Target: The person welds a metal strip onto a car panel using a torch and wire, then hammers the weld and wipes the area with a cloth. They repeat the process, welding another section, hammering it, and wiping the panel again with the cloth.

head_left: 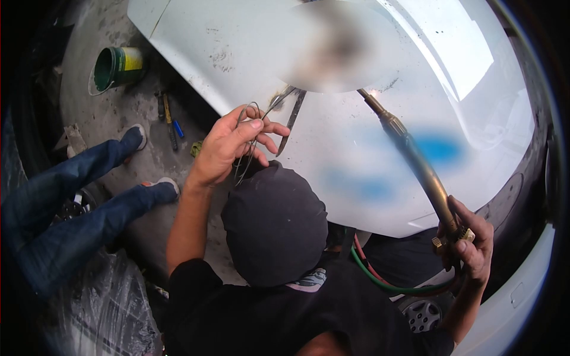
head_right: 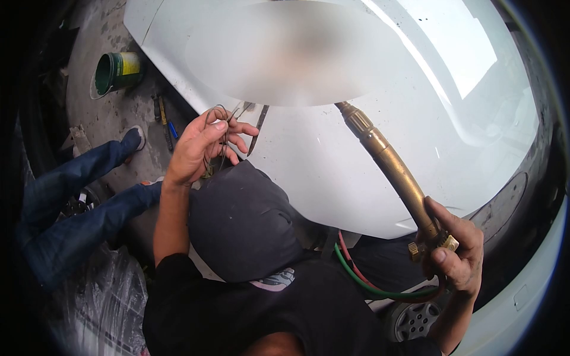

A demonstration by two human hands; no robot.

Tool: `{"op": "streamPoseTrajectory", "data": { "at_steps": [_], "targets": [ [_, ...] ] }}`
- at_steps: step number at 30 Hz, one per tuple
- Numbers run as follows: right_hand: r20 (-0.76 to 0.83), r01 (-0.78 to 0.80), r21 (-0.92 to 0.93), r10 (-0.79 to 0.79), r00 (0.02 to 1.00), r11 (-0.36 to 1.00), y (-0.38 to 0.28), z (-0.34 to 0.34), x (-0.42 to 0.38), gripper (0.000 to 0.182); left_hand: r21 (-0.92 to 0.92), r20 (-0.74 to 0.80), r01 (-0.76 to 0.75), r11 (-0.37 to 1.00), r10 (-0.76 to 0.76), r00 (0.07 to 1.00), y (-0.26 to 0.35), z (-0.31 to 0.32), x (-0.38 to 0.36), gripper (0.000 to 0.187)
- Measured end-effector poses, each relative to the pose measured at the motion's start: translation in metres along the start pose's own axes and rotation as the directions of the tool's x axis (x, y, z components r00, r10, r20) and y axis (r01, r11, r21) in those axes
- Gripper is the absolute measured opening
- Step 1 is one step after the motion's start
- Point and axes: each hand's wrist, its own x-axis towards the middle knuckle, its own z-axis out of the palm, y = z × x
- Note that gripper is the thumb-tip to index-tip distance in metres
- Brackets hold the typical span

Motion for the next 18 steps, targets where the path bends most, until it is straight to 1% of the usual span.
{"op": "streamPoseTrajectory", "data": {
  "at_steps": [2, 4, 8, 10, 11, 13, 17, 18],
  "targets": [
    [-0.006, 0.009, 0.001, -0.009, 1.000, 1.000, 0.0001, -0.0001, -0.0009, 0.074, 0.010, -0.001, 0.003, 1.000, -0.003, 1.000, 0.0024, -0.0021, 0.0007, 0.018],
    [0.002, -0.006, 0.005, 0.006, 1.000, 1.000, -0.0017, -0.0002, -0.0010, 0.074, 0.019, 0.030, 0.018, 1.000, -0.018, 0.999, 0.0045, -0.0057, 0.0018, 0.019],
    [-0.005, 0.016, -0.010, -0.016, 1.000, 1.000, 0.0036, -0.0036, -0.0034, 0.074, 0.051, 0.011, 0.009, 0.999, -0.010, 1.000, 0.0078, -0.0036, 0.0014, 0.019],
    [0.021, 0.008, -0.040, -0.007, 1.000, 0.999, 0.0016, -0.0054, -0.0029, 0.075, 0.165, -0.025, -0.043, 0.985, 0.047, 0.999, 0.0071, -0.0025, 0.0007, 0.021],
    [0.020, 0.008, -0.040, -0.008, 1.000, 0.999, 0.0019, -0.0055, -0.0036, 0.075, 0.165, -0.024, -0.043, 0.985, 0.048, 0.999, 0.0078, -0.0015, -0.0002, 0.021],
    [-0.004, -0.005, -0.019, 0.005, 1.000, 1.000, 0.0015, -0.0039, -0.0040, 0.077, 0.185, -0.053, -0.086, 0.979, 0.097, 0.994, 0.0104, -0.0013, -0.0018, 0.023],
    [-0.028, -0.014, 0.004, 0.014, 0.999, 1.000, -0.0008, -0.0019, -0.0051, 0.079, 0.134, -0.088, -0.082, 0.988, 0.094, 0.992, 0.0095, -0.0025, -0.0030, 0.027],
    [-0.035, 0.018, 0.002, -0.018, 0.999, 1.000, 0.0034, -0.0038, -0.0055, 0.080, 0.150, -0.078, -0.076, 0.986, 0.089, 0.993, 0.0091, -0.0042, -0.0034, 0.028]
  ]
}}
